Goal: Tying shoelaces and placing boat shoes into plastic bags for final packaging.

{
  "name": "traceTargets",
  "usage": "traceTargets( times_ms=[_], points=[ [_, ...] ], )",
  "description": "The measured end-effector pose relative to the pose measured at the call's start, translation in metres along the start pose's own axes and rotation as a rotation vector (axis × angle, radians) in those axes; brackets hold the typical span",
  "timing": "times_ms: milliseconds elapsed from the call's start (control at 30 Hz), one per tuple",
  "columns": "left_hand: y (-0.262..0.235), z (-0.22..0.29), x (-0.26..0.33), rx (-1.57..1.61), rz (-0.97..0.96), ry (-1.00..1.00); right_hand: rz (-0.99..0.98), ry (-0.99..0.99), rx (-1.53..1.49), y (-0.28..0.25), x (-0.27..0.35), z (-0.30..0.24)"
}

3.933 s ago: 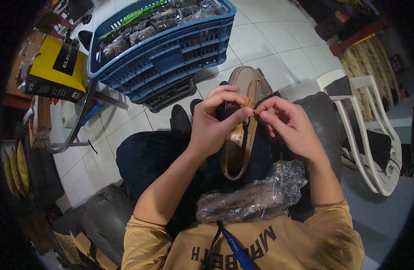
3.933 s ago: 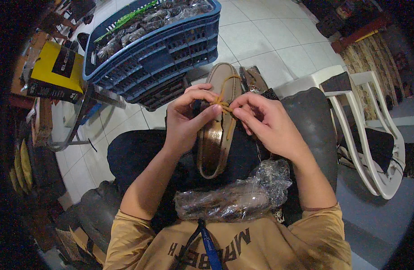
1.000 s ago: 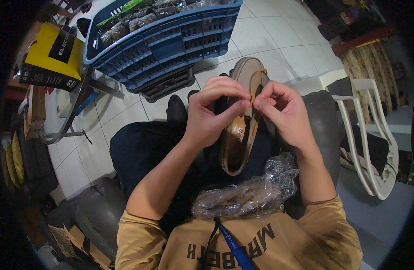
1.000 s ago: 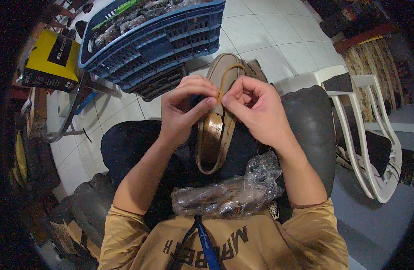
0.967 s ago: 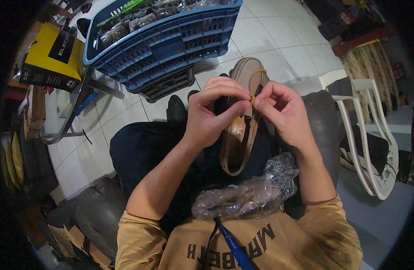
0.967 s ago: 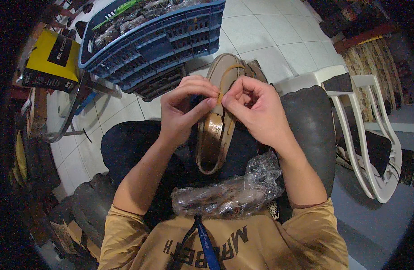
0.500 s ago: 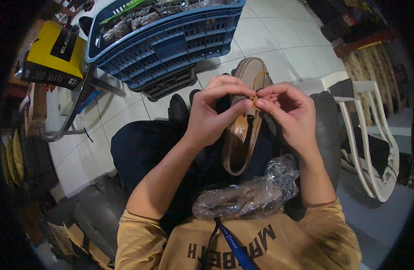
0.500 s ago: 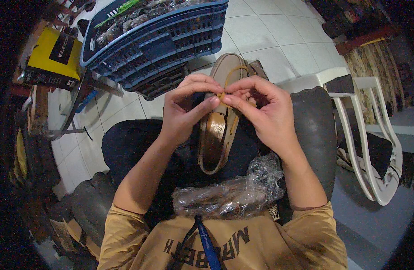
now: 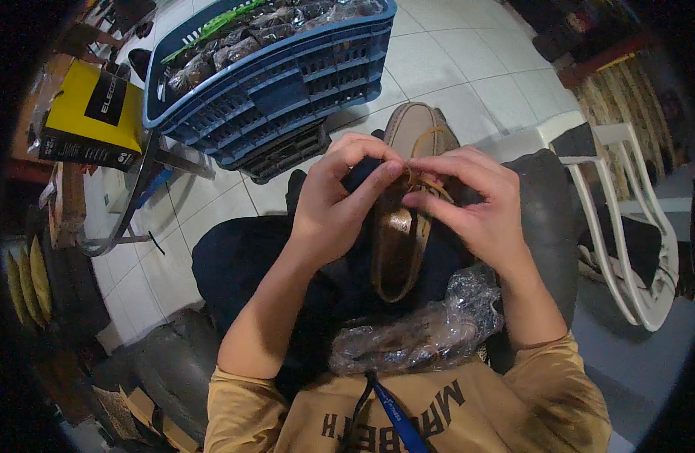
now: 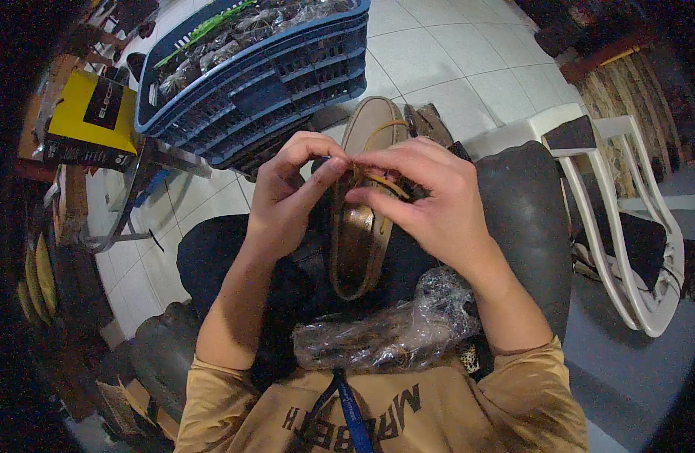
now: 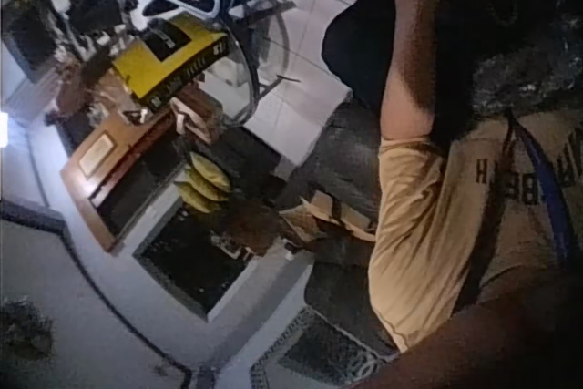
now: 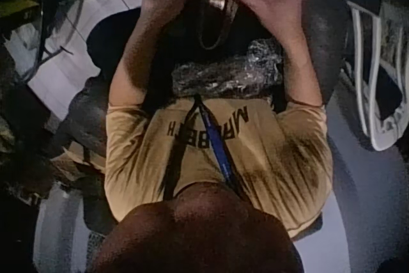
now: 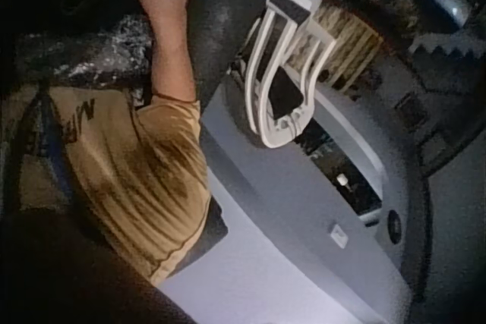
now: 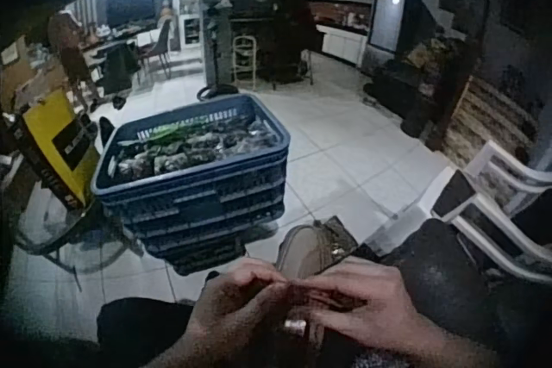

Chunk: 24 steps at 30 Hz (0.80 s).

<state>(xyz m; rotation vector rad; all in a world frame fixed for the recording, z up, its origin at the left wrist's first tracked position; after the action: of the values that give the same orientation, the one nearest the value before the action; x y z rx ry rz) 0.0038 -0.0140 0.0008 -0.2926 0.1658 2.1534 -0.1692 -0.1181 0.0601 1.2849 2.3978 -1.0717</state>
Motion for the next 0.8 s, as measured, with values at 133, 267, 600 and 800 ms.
traceTargets(
  times_ms=[133,267,600,800],
  points=[
    [-0.011,0.008,-0.001,-0.002,-0.001,-0.082,0.004,-0.112,0.033,0.001,-0.002,0.0],
    [-0.035,0.03,-0.009,-0.035,0.0,-0.256,-0.007,-0.118,0.042,0.002,-0.004,-0.001],
    [-0.099,0.04,-0.009,-0.044,0.227,-0.279,-0.019,-0.065,0.014,-0.003,-0.004,0.004],
    [-0.152,0.045,-0.021,0.072,0.262,-0.313,-0.025,-0.083,0.01,-0.006,-0.005,0.004]
  ],
)
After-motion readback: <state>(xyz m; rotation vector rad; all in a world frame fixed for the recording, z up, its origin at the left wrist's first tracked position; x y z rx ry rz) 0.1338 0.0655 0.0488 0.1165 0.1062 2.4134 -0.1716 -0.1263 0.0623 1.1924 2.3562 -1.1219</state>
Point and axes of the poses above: each hand's wrist, its own x-axis away from the middle knuckle, its own y-axis out of the palm, z = x × y, the point moved 1 cm from there along -x, towards the middle knuckle, and after that the axes turned 12 degrees about z, right-handed, at the moved point
